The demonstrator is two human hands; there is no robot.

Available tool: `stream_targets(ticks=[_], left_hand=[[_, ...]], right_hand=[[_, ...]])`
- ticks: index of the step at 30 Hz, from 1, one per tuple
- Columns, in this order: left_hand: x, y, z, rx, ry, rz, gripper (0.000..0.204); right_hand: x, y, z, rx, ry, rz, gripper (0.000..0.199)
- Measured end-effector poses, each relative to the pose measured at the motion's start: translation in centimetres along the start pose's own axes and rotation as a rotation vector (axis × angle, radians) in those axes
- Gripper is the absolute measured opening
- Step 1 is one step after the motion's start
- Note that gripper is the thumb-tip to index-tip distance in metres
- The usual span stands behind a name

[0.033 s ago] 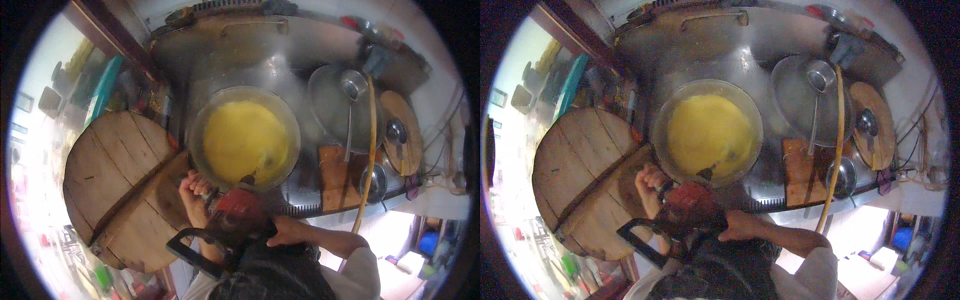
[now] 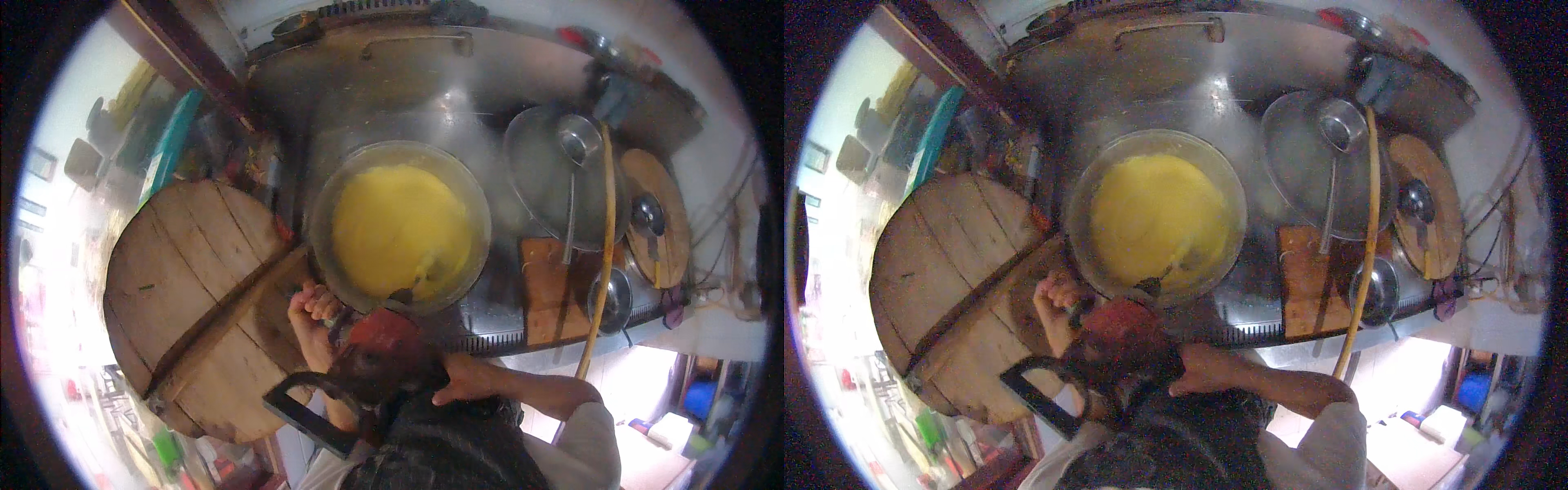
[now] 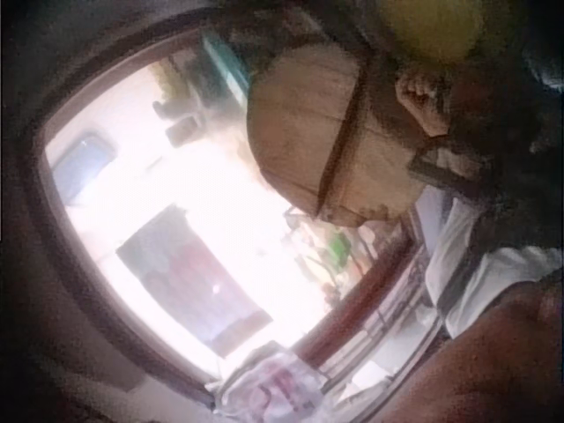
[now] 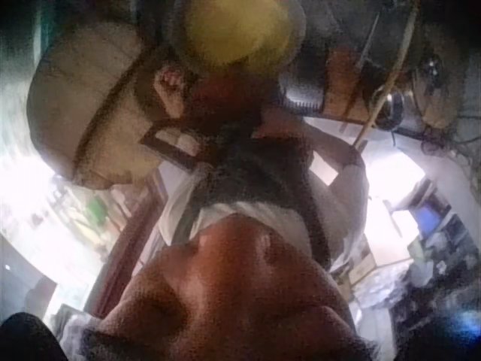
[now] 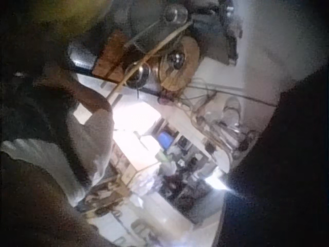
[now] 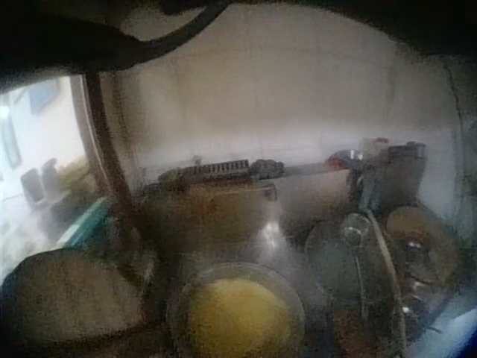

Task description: The person uses a red power drill with a mixing attachment to stir a yellow liquid in a large metal pot. The person holds the drill with both hands, occasionally adjusting the grip or using a hand to scrape the sides of the pot while the drill continues to mix the contents.

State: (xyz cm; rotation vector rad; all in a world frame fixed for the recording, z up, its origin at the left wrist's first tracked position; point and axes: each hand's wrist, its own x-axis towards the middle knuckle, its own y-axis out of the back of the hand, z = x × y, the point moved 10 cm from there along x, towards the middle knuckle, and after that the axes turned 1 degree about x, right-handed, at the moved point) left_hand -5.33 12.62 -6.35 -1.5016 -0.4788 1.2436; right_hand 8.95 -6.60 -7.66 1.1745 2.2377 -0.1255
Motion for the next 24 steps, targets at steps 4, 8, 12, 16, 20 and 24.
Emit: stream_targets(ticks=[4,8,12,16,20,24], left_hand=[[-2.7,0.3,4.7,0.184,-0.197,0.078,0.015],[-2.8,-0.7,6.5,0.241,-0.269,-0.078,0.017],[-3.4,-2.9,3.8,0.492,-0.395,0.065,0.012],[-2.1,-3.9,-3.5,0.519,-0.366,0.023,0.007],[-1.9,-4.5,-10.9,0.760,-0.265,0.036,0.014],[-1.1,-4.7,-13.6,0.739,-0.105,-0.027,0.013]], right_hand=[[0.0,1.2,-5.3,0.100,0.136,-0.110,0.062],[1.3,2.5,-4.8,0.045,0.092,-0.208,0.058],[1.3,3.8,-3.0,0.151,0.247,-0.090,0.052],[1.9,2.7,3.9,-0.068,0.271,0.037,0.051],[3.0,2.7,7.9,0.228,0.234,0.122,0.051],[2.5,2.2,7.9,0.316,0.222,0.184,0.051]])
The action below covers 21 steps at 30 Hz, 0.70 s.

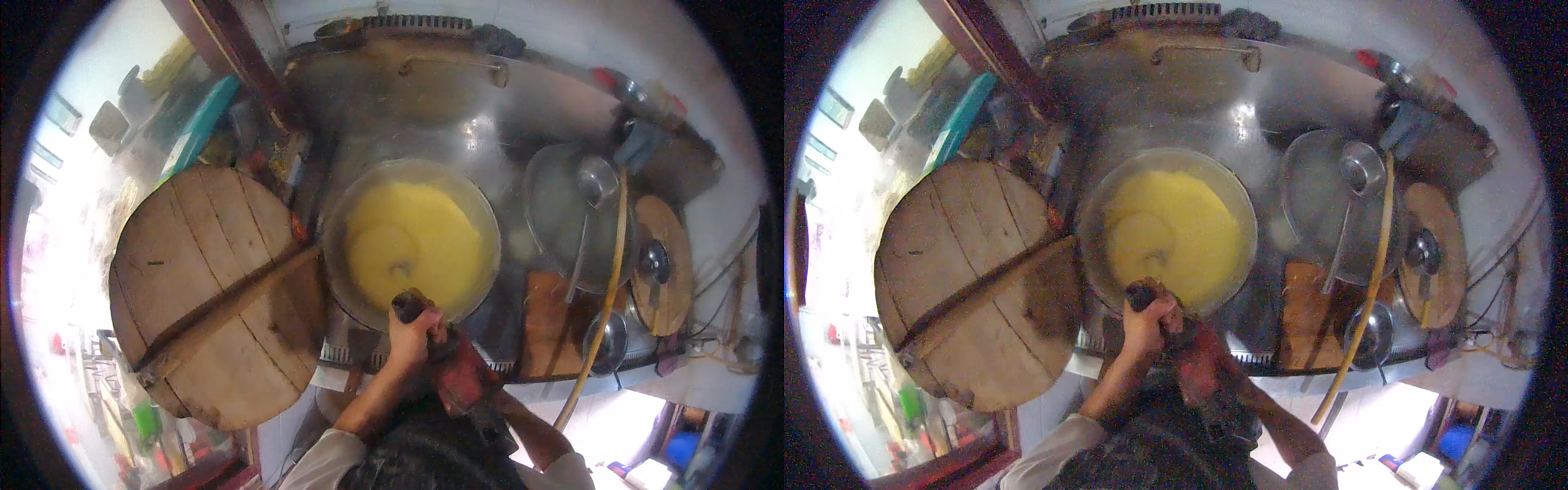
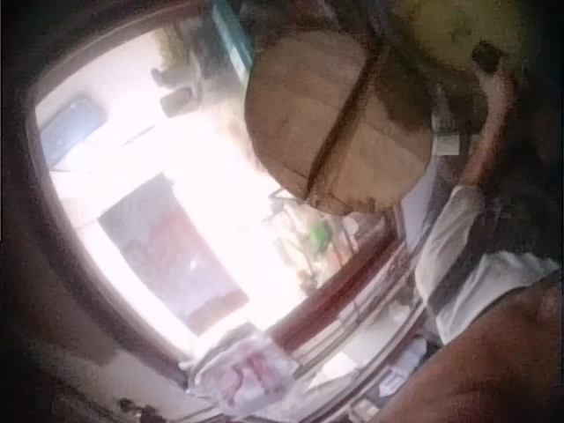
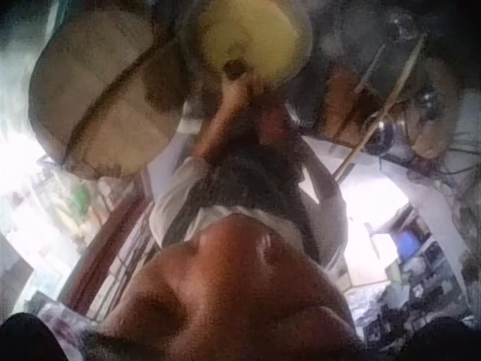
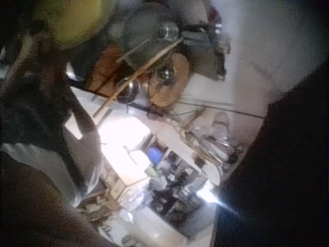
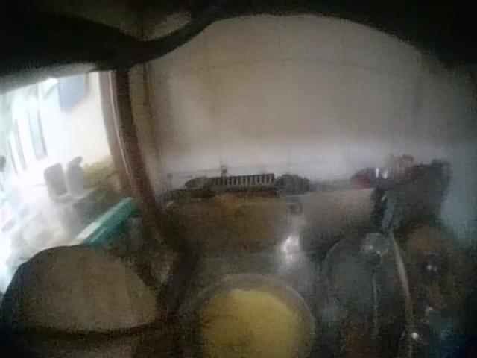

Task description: The person uses a red power drill with a mixing attachment to stir a yellow liquid in a large metal pot. The person holds the drill with both hands, occasionally adjusting the grip or using a hand to scrape the sides of the pot while the drill continues to mix the contents.

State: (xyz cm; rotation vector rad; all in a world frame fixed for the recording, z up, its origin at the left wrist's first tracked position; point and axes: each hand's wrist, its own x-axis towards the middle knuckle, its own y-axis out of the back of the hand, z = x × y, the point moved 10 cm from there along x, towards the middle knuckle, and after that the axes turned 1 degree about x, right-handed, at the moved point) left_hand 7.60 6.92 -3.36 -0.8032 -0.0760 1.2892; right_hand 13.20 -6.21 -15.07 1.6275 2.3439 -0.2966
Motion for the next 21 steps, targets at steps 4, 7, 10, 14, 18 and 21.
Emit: stream_targets(ticks=[4,7,10,14,18,21], left_hand=[[1.8,0.3,2.0,-0.036,0.001,0.030,0.013],[4.1,0.7,4.3,-0.020,-0.078,-0.016,0.013],[6.5,1.3,5.3,-0.046,-0.090,-0.024,0.014],[9.0,0.8,5.7,-0.052,-0.102,-0.100,0.015],[10.1,1.0,4.4,-0.088,-0.073,-0.203,0.017],[9.7,1.2,3.3,-0.118,-0.029,-0.214,0.014]], right_hand=[[1.1,0.1,0.0,0.024,-0.015,0.051,0.051],[3.4,0.8,-0.4,0.060,-0.009,0.076,0.051],[4.9,2.3,-0.5,0.190,0.005,0.121,0.051],[5.9,4.4,0.2,0.350,-0.003,0.189,0.051],[5.0,5.9,-1.1,0.156,-0.061,0.263,0.053],[2.7,6.4,-3.0,-0.223,-0.171,0.386,0.052]])
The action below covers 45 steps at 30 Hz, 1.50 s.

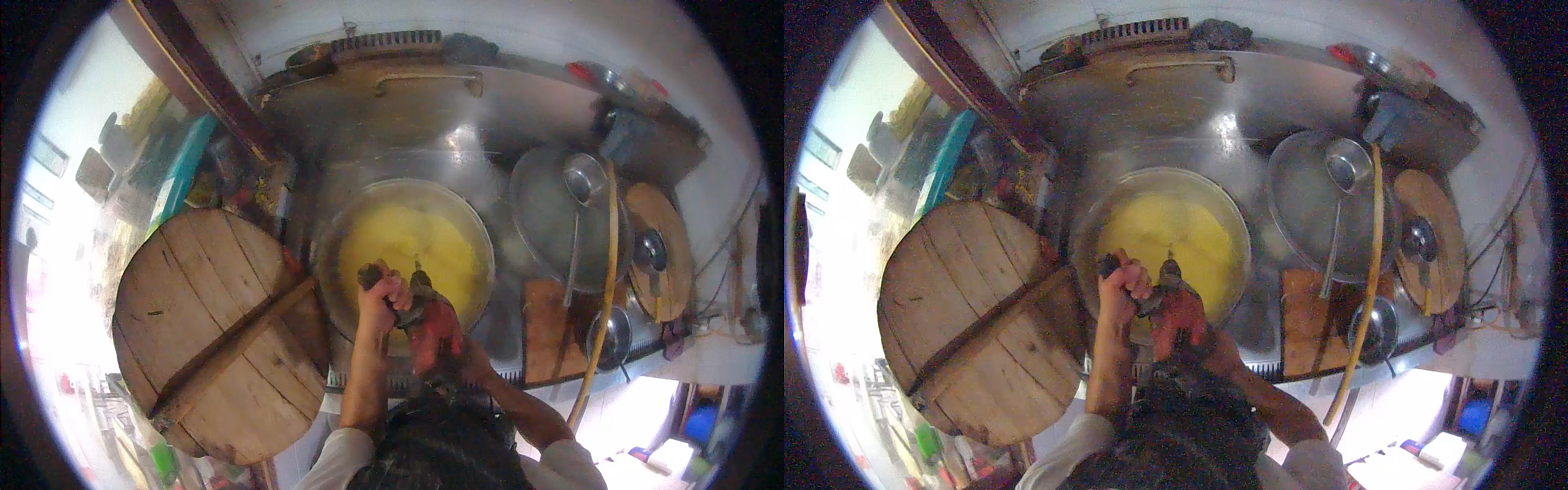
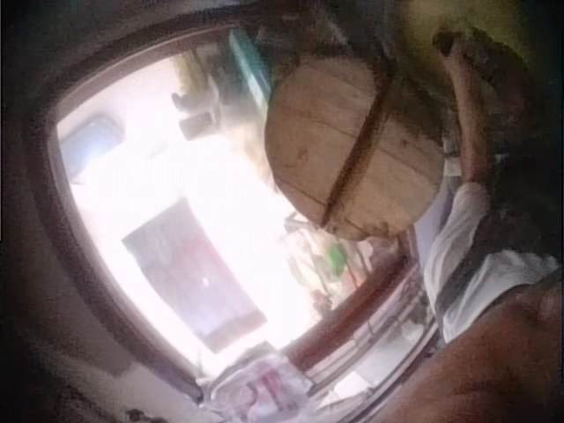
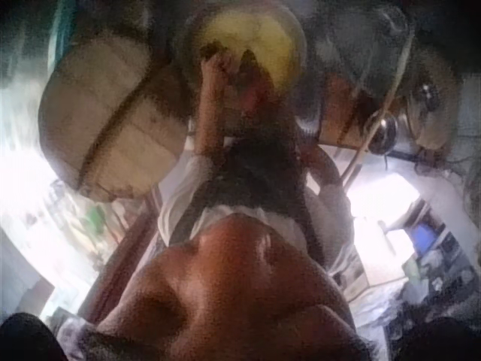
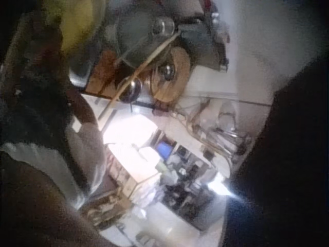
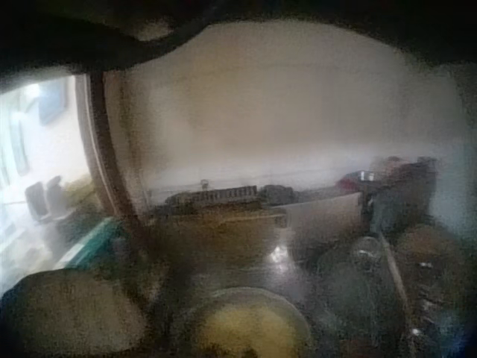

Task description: The person uses a red power drill with a mixing attachment to stir a yellow liquid in a large metal pot. The person holds the drill with both hands, occasionally adjusting the grip or using a hand to scrape the sides of the pot while the drill continues to mix the contents.

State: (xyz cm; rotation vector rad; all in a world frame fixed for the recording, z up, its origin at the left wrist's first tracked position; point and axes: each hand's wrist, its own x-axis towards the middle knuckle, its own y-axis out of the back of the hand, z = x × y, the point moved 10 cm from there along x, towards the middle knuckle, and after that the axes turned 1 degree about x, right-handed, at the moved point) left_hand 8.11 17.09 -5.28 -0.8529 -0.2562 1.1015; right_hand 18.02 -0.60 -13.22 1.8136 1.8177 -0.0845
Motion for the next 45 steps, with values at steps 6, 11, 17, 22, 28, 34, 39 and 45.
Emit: stream_targets(ticks=[6,11,17,22,28,34,39,45], left_hand=[[-2.9,2.2,-1.3,-0.221,0.119,0.012,0.011],[-6.7,4.1,1.0,-0.339,0.115,0.160,0.012],[-9.8,6.9,5.2,-0.323,0.014,0.268,0.012],[-10.9,6.9,6.4,0.003,-0.104,0.433,0.008],[-8.8,3.7,1.7,0.044,-0.172,0.366,0.014],[-8.0,0.8,-2.2,0.109,-0.056,0.111,0.008],[-9.0,-0.2,-1.3,0.333,-0.055,0.155,0.008],[-9.3,1.5,-2.4,-0.125,0.026,0.282,0.010]], right_hand=[[-5.3,-2.4,-0.4,-0.439,0.080,-0.128,0.052],[-8.6,-3.8,-3.0,-0.339,0.338,-0.200,0.056],[-8.6,-5.9,-5.1,-0.149,0.031,-0.593,0.066],[-6.2,-4.5,-6.1,0.066,0.316,-0.471,0.064],[-1.1,-7.7,9.5,0.137,0.133,-0.453,0.055],[-4.6,-5.1,3.8,0.801,0.152,-0.315,0.060],[-7.8,-1.5,4.8,0.481,-0.041,-0.413,0.049],[-8.9,22.6,1.4,-0.669,0.000,1.156,0.053]])
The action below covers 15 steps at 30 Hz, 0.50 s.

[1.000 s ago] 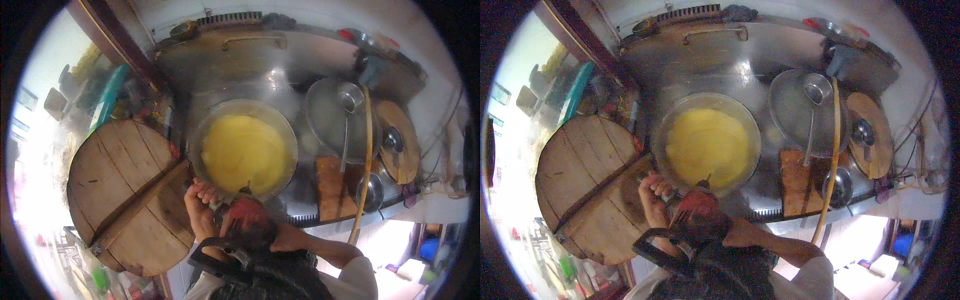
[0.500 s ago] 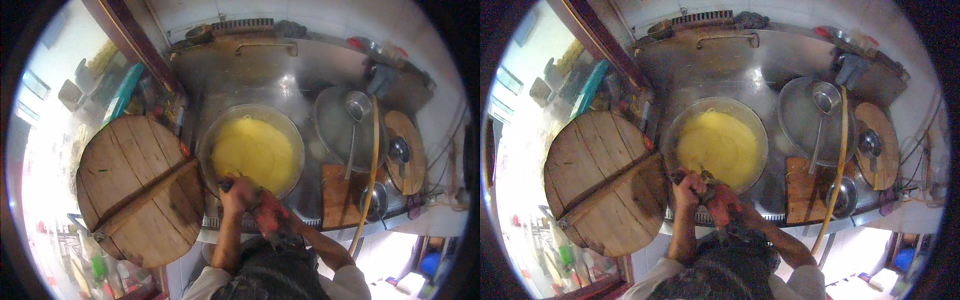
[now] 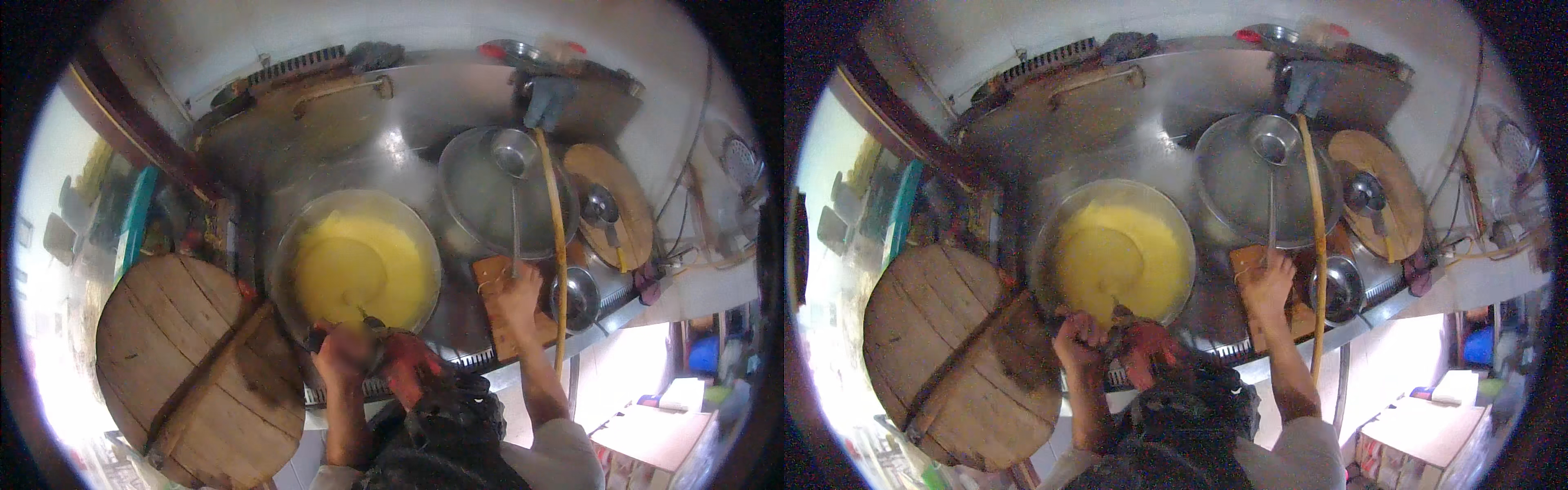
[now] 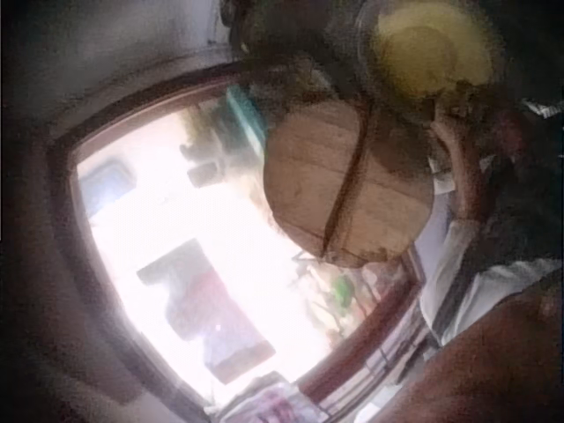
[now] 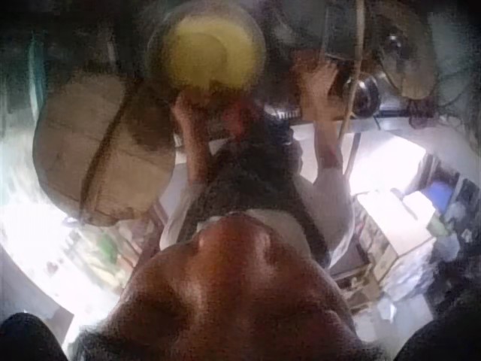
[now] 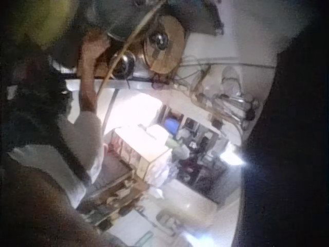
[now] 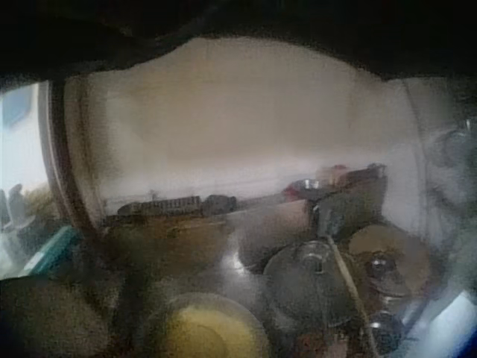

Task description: The person uses a red power drill with a mixing attachment to stir a yellow liquid in a large metal pot. The person holds the drill with both hands, occasionally adjusting the grip or using a hand to scrape the sides of the pot while the drill continues to mix the contents.

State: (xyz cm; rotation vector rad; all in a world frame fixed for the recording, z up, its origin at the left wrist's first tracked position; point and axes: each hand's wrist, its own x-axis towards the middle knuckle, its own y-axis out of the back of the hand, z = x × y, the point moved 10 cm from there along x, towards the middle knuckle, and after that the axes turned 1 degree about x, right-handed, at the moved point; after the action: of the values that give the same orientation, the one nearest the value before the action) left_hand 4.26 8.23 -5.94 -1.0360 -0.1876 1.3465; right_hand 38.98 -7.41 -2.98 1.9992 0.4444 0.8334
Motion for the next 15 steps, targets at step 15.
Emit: stream_targets(ticks=[15], left_hand=[[-1.4,1.8,4.0,0.085,-0.190,-0.032,0.007]], right_hand=[[4.1,-15.7,11.1,1.404,-0.860,-0.515,0.018]])
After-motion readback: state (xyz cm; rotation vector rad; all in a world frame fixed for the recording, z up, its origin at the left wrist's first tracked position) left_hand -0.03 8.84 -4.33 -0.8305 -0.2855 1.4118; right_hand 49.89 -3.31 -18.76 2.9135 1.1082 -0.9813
